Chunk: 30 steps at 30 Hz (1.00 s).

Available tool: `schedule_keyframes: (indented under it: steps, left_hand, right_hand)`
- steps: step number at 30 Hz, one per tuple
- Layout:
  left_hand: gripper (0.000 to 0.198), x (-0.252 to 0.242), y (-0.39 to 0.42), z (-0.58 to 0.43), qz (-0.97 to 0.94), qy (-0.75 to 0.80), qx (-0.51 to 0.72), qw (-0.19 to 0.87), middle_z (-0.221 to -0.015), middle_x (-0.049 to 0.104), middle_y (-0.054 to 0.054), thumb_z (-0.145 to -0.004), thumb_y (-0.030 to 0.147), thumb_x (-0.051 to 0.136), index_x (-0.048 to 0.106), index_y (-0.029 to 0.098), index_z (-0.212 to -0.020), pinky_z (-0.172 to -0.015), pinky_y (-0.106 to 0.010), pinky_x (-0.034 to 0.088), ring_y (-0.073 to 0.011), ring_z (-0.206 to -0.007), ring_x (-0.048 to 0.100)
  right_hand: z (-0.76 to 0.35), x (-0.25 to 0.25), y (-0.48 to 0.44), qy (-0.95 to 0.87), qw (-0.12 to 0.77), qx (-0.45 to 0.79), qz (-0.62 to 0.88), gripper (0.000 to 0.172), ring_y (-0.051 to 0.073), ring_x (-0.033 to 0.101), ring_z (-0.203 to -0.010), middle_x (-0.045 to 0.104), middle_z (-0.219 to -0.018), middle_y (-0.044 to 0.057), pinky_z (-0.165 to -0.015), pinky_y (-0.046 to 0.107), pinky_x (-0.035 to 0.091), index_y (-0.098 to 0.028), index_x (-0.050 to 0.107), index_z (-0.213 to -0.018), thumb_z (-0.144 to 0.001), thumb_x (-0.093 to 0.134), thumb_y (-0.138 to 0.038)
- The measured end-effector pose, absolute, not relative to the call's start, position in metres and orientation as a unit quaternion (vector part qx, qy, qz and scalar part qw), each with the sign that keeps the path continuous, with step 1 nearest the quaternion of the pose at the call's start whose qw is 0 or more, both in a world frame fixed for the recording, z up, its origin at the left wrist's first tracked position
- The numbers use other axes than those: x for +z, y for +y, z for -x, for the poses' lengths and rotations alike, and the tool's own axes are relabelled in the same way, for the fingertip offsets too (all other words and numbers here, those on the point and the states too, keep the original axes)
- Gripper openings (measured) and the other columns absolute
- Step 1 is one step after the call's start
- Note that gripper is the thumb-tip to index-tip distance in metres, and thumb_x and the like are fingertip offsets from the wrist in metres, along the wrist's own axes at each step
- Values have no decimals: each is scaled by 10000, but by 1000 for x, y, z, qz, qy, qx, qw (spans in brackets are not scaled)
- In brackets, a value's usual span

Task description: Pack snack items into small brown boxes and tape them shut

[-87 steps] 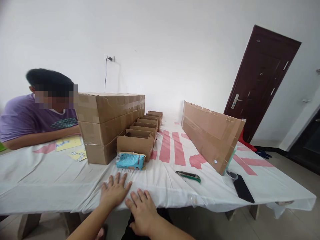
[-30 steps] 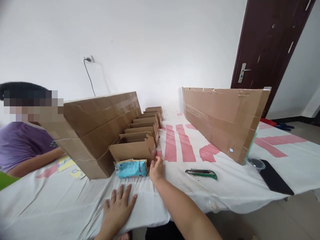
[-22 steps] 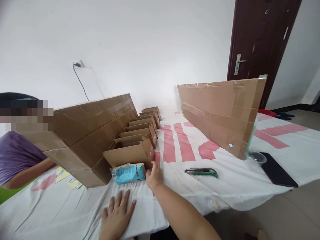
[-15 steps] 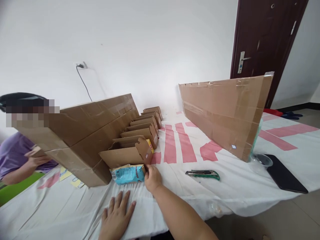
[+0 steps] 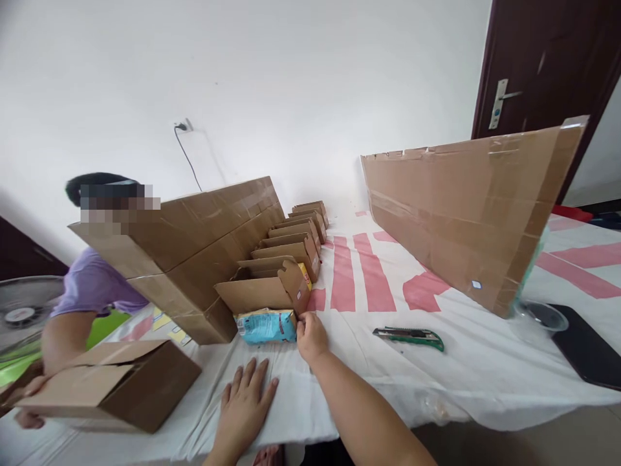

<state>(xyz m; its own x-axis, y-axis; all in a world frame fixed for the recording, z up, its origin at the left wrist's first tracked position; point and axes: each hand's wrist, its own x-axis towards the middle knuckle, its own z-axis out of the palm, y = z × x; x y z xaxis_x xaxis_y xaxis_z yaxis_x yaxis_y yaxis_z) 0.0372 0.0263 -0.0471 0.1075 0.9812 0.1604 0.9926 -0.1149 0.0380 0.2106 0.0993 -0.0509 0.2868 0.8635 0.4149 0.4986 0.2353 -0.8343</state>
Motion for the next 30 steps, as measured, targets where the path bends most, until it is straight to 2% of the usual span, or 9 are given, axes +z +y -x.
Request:
schedule_keyframes:
  steps: [3,7,9,12,16,17,18,23,30]
  left_hand:
    - [414,-47,14,-26,794,-571,-207,44,-1342,553,-170,-891,318,429,597,118,-1212,-1038,-465,404,-316,-1283,473]
    - [334,-8,-9,6,847,-391,-337,129,-1280,581,-97,-856,194,519,573,249,-1181,-1032,-425,410,-265,-1288,464]
    - [364,24,-9,31,820,-382,-382,191,-1216,602,-98,-828,174,554,559,258,-1182,-1039,-446,389,-280,-1262,480]
    - [294,71,16,81,729,-492,-410,243,-1219,586,-140,-872,292,494,582,204,-1139,-1072,-488,340,-306,-1252,471]
    - [465,113,74,153,601,-727,-300,146,-1315,549,-179,-909,372,314,588,125,-1192,-1107,-499,286,-323,-1313,402]
    - [492,118,86,167,580,-752,-286,128,-1317,548,-208,-899,374,316,587,94,-1201,-1089,-538,290,-358,-1309,400]
    - [502,120,96,177,573,-764,-274,112,-1305,563,-209,-887,382,333,592,89,-1202,-1071,-552,306,-374,-1300,411]
    - [530,107,106,189,585,-778,-226,27,-1131,705,-122,-877,430,327,625,154,-1218,-904,-419,489,-323,-1093,617]
    - [641,94,65,148,643,-745,-167,-51,-1285,632,-97,-870,552,315,518,177,-1349,-930,-390,475,-320,-1153,598]
  right_hand:
    - [-212,-51,100,-573,538,171,594,188,225,636,-934,687,-972,88,-844,341,496,-198,602,-932,-842,443,-149]
    - [-211,-52,100,-576,540,176,588,178,234,634,-925,683,-963,93,-839,349,494,-196,599,-918,-814,464,-146]
    - [-211,-53,100,-577,541,180,585,178,240,632,-926,680,-965,100,-843,358,489,-192,597,-918,-810,462,-148]
    - [-211,-56,101,-577,541,190,582,189,240,634,-927,680,-986,102,-838,360,490,-193,589,-948,-817,457,-163]
    - [-211,-58,102,-572,537,203,586,218,234,635,-936,677,-1028,104,-831,357,488,-193,568,-1015,-832,450,-188]
    - [-211,-59,102,-571,535,205,588,221,235,632,-943,675,-1034,104,-837,359,483,-192,565,-1020,-833,447,-189]
    - [-211,-59,102,-569,533,206,590,223,235,628,-953,673,-1040,104,-844,360,478,-192,563,-1022,-834,443,-188]
    - [-211,-55,101,-568,526,217,594,231,243,611,-990,662,-1068,113,-861,365,464,-183,560,-1038,-862,412,-204]
    - [-211,-50,98,-563,514,253,596,241,230,593,-1013,646,-1073,103,-904,382,454,-173,569,-1078,-941,393,-264]
